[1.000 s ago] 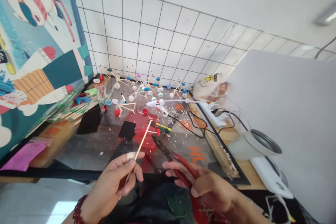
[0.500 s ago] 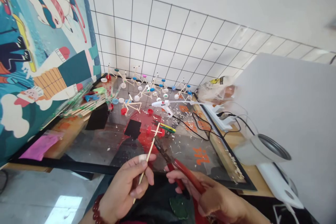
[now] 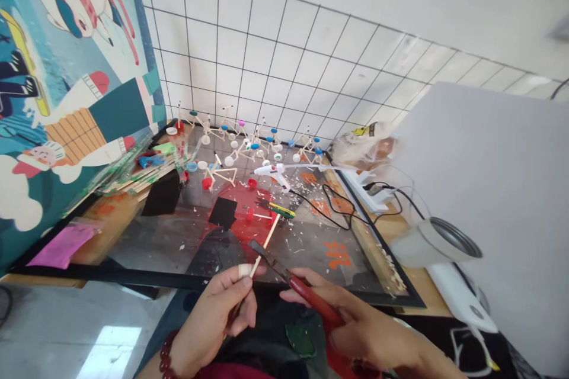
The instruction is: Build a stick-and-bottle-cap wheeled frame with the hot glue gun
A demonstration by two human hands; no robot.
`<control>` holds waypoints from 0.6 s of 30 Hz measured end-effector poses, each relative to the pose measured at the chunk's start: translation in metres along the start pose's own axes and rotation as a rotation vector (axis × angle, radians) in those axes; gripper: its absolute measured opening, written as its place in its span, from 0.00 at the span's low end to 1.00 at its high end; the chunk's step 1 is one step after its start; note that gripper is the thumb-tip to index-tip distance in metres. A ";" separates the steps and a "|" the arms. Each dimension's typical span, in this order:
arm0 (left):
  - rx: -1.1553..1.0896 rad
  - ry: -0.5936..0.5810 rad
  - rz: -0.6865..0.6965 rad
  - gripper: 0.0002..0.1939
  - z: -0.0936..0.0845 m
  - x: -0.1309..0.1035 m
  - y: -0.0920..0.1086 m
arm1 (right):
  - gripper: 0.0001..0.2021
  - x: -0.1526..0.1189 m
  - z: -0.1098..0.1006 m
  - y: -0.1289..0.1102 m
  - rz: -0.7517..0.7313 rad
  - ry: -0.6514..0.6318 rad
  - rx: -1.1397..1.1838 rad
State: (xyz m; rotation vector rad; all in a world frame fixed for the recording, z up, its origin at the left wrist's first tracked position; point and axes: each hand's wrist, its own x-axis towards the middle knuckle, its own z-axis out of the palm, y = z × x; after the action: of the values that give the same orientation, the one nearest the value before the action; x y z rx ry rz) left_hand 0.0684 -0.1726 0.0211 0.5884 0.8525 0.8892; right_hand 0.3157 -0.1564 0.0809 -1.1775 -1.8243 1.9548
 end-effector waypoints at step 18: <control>0.364 -0.077 0.053 0.27 -0.004 -0.002 -0.001 | 0.30 -0.002 0.003 -0.010 -0.086 0.008 -0.284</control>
State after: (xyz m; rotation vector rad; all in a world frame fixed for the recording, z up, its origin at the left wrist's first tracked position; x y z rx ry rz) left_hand 0.0652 -0.1739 0.0192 0.9599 0.9391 0.7576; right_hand 0.3116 -0.1574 0.0908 -1.1575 -2.1640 1.6823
